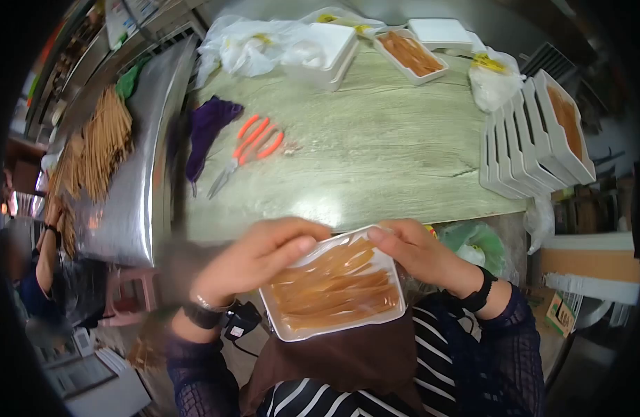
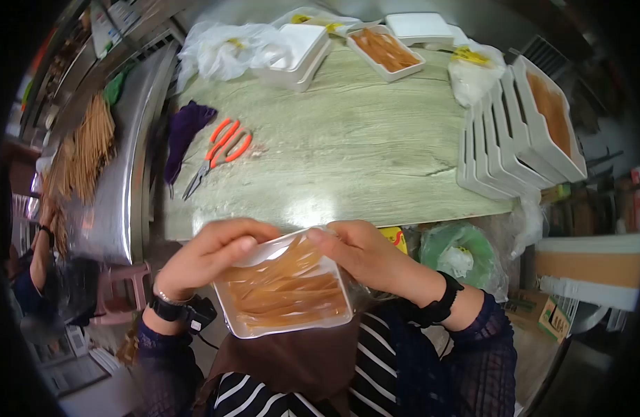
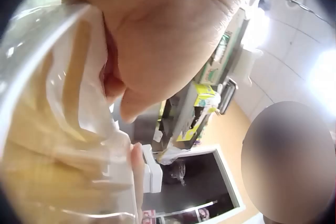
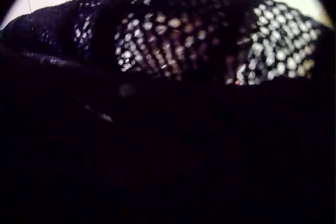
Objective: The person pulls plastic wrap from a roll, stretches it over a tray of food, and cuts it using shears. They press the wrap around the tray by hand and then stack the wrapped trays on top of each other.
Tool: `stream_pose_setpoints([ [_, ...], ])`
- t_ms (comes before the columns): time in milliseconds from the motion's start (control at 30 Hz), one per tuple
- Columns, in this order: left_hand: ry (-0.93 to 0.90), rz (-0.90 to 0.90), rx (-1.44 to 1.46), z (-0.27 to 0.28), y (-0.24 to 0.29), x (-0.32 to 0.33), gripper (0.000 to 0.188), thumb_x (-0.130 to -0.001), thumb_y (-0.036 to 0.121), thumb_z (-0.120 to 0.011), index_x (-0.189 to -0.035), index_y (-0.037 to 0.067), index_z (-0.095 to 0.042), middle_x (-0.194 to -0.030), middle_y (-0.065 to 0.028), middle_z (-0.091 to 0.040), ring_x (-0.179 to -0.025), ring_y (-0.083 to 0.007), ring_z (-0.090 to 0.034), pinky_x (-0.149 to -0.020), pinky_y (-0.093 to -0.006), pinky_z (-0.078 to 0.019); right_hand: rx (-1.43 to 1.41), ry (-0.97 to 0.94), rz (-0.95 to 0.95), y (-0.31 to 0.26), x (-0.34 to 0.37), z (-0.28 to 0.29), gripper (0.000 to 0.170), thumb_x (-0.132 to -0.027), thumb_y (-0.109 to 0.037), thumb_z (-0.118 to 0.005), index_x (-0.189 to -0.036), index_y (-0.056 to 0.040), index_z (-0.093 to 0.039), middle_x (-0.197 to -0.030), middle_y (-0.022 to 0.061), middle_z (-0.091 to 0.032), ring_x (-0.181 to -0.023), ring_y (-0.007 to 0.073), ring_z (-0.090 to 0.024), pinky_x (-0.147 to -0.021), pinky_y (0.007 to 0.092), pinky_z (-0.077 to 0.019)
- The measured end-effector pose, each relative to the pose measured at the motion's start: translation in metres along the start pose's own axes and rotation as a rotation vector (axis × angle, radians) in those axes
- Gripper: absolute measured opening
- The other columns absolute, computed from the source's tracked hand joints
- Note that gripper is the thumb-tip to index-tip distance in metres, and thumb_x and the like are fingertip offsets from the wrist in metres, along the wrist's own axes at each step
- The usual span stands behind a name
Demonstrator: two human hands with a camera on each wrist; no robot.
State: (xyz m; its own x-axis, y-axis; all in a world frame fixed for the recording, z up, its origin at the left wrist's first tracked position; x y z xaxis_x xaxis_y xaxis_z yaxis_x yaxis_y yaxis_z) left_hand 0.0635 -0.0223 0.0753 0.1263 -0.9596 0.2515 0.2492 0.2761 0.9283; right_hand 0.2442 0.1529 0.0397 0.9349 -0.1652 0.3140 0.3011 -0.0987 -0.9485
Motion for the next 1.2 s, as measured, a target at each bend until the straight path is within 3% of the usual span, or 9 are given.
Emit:
stream_pose_setpoints([
  [100,-0.135,0.147,0.206,0.001,-0.010,-0.011,0.034,-0.099,0.021,-0.051,-0.122,-0.003,-0.059,-0.115,-0.0109,-0.065,-0.105,-0.0163,-0.060,-0.092,-0.0299,-0.0452,-0.014,-0.086,-0.053,-0.001,0.008,0.017,0.050,-0.101,-0.042,-0.048,-0.088,0.0024,-0.066,-0.062,-0.0007,-0.052,-0.059,0.0068,-0.048,-0.054,0.0242,-0.0393],
  [267,-0.052,0.231,0.477,0.002,-0.022,0.010,0.041,-0.096,0.018,-0.056,-0.130,-0.004,-0.054,-0.123,-0.0112,-0.062,-0.113,-0.0163,-0.056,-0.097,-0.0291,-0.0424,-0.199,0.088,0.116,0.012,0.019,0.040,0.030,-0.097,-0.024,-0.056,-0.116,-0.0008,-0.059,-0.081,0.0021,-0.062,-0.062,0.0080,-0.056,-0.056,0.0222,-0.0449],
  [467,0.067,0.275,0.554,-0.007,-0.017,0.011,0.044,-0.092,0.019,-0.061,-0.128,-0.005,-0.055,-0.120,-0.0111,-0.063,-0.108,-0.0159,-0.059,-0.095,-0.0282,-0.0437,0.642,0.322,0.743,0.008,0.014,0.037,0.034,-0.078,-0.013,-0.073,-0.110,-0.0090,-0.063,-0.084,0.0037,-0.062,-0.064,0.0178,-0.061,-0.052,0.0289,-0.0471],
  [567,0.059,0.286,0.545,-0.008,-0.018,0.009,0.042,-0.094,0.017,-0.058,-0.130,-0.004,-0.055,-0.123,-0.0109,-0.063,-0.111,-0.0159,-0.058,-0.097,-0.0285,-0.0429,0.656,0.380,0.780,0.008,0.010,0.036,0.029,-0.075,-0.014,-0.074,-0.102,-0.0083,-0.065,-0.082,0.0050,-0.060,-0.064,0.0218,-0.061,-0.053,0.0314,-0.0478],
  [667,0.153,0.299,0.531,-0.012,-0.014,0.009,0.046,-0.089,0.021,-0.063,-0.125,-0.006,-0.057,-0.114,-0.0128,-0.066,-0.103,-0.0157,-0.062,-0.092,-0.0278,-0.0455,0.733,0.425,0.740,0.024,0.000,0.041,0.019,-0.080,-0.014,-0.072,-0.096,-0.0071,-0.065,-0.078,0.0017,-0.058,-0.062,0.0155,-0.059,-0.053,0.0279,-0.0458],
  [767,0.218,0.286,0.514,-0.015,-0.011,0.013,0.048,-0.086,0.023,-0.066,-0.123,-0.008,-0.058,-0.110,-0.0146,-0.068,-0.098,-0.0163,-0.064,-0.089,-0.0275,-0.0469,0.014,0.351,0.313,0.030,-0.005,0.053,0.013,-0.087,-0.014,-0.068,-0.094,-0.0040,-0.064,-0.076,-0.0019,-0.057,-0.061,0.0083,-0.054,-0.054,0.0239,-0.0426],
  [900,0.235,0.302,0.487,-0.016,-0.006,0.011,0.047,-0.086,0.021,-0.066,-0.122,-0.009,-0.058,-0.110,-0.0156,-0.068,-0.098,-0.0173,-0.065,-0.088,-0.0276,-0.0474,-0.356,0.113,0.044,0.037,-0.019,0.059,0.020,-0.095,-0.019,-0.060,-0.095,0.0010,-0.063,-0.075,-0.0005,-0.058,-0.067,0.0052,-0.050,-0.063,0.0210,-0.0418],
  [1000,0.258,0.297,0.474,-0.015,-0.003,0.012,0.046,-0.086,0.020,-0.066,-0.122,-0.009,-0.058,-0.110,-0.0160,-0.068,-0.098,-0.0176,-0.065,-0.089,-0.0279,-0.0474,-0.409,0.227,0.070,0.028,-0.014,0.056,0.025,-0.096,-0.024,-0.058,-0.095,0.0005,-0.065,-0.076,0.0005,-0.060,-0.071,0.0058,-0.052,-0.066,0.0205,-0.0419],
  [1200,0.186,0.309,0.491,-0.011,-0.003,0.011,0.042,-0.091,0.018,-0.063,-0.127,-0.005,-0.058,-0.121,-0.0119,-0.064,-0.110,-0.0163,-0.059,-0.097,-0.0284,-0.0432,-0.362,-0.110,-0.030,0.019,-0.005,0.048,0.033,-0.095,-0.032,-0.060,-0.091,0.0003,-0.067,-0.078,-0.0004,-0.061,-0.072,0.0056,-0.053,-0.066,0.0203,-0.0425],
])
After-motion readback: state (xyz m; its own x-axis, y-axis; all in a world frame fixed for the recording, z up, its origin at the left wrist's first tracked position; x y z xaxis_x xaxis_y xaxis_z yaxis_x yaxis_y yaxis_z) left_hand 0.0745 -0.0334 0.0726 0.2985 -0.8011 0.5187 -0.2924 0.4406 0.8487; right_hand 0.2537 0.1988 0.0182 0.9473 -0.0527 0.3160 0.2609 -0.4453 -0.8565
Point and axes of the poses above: each hand's wrist, its own x-axis away from the middle knuckle, its own z-axis out of the back of the hand, y = z × x, the point moved 1 cm from there along -x, towards the middle knuckle
